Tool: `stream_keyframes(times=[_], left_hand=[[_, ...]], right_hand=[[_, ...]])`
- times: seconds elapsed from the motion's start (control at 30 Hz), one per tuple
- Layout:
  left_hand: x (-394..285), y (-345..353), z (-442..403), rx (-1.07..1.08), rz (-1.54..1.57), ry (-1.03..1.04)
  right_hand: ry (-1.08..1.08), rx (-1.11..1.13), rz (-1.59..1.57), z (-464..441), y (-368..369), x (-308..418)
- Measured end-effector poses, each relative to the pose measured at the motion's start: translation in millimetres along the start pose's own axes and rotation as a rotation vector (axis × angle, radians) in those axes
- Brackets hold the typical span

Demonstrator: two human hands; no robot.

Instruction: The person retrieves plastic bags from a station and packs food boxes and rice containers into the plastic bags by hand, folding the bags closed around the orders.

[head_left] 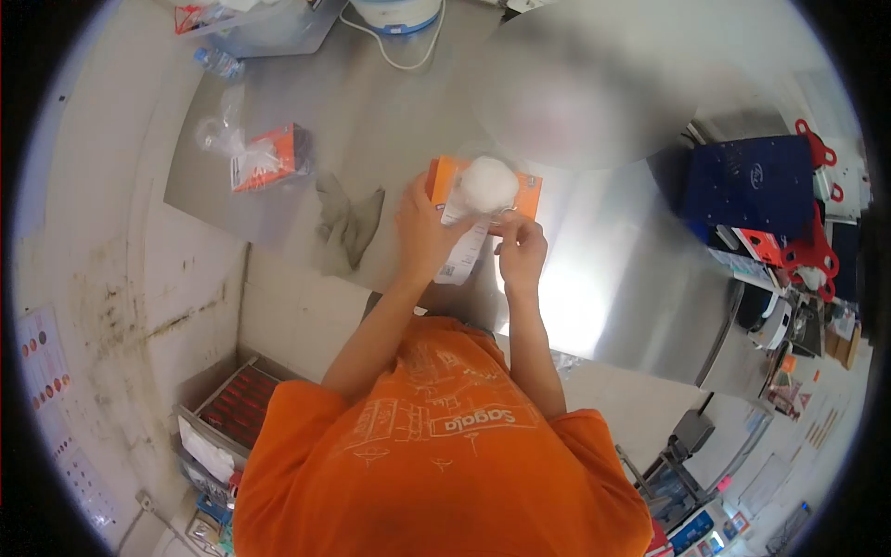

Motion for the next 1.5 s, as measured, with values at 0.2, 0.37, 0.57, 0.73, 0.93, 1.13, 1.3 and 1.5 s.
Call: stream_keyframes(times=[0.2, 0.37, 0.57, 0.73, 0.93, 1.13, 1.3, 1.5], left_hand=[[45, 7, 37, 0.089, 0.416, 0.049], [132, -15, 148, 0.456, 0.678, -0.279], [132, -22, 279, 0.316, 2.165, 0.049], [195, -123, 505, -0.462, 1.878, 0.114], [319, -49, 734, -0.848, 1.675, -0.678], [308, -52, 672, -0.499, 1.426, -0.772], [251, -84, 477, -0.139, 0.931, -0.443], [103, -41, 196, 0.075, 0.354, -0.044]], right_hand=[[0.168, 0.112, -0.188, -7, -19, 4], [-0.123, -0.118, 0.052, 47, 10, 42], [-1.152, 0.982, 0.452, 256, 214, 69], [-0.946, 1.326, 0.575, 325, 319, -14], [-0.407, 1.053, 0.366, 383, 288, -49], [-0.204, 0.095, 0.402, 261, 144, -71], [0.018, -0.309, -0.241, 110, 22, -16], [0.122, 0.056, -0.173, 21, -4, -4]])
Point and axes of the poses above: each hand's wrist, its own z-axis away from the middle knuckle, its own y-axis out of the palm, x = y × z, the point moved 3 cm from there along -z, towards the middle knuckle, and after that the axes turned 14 degrees about x, right-handed, at the moved point
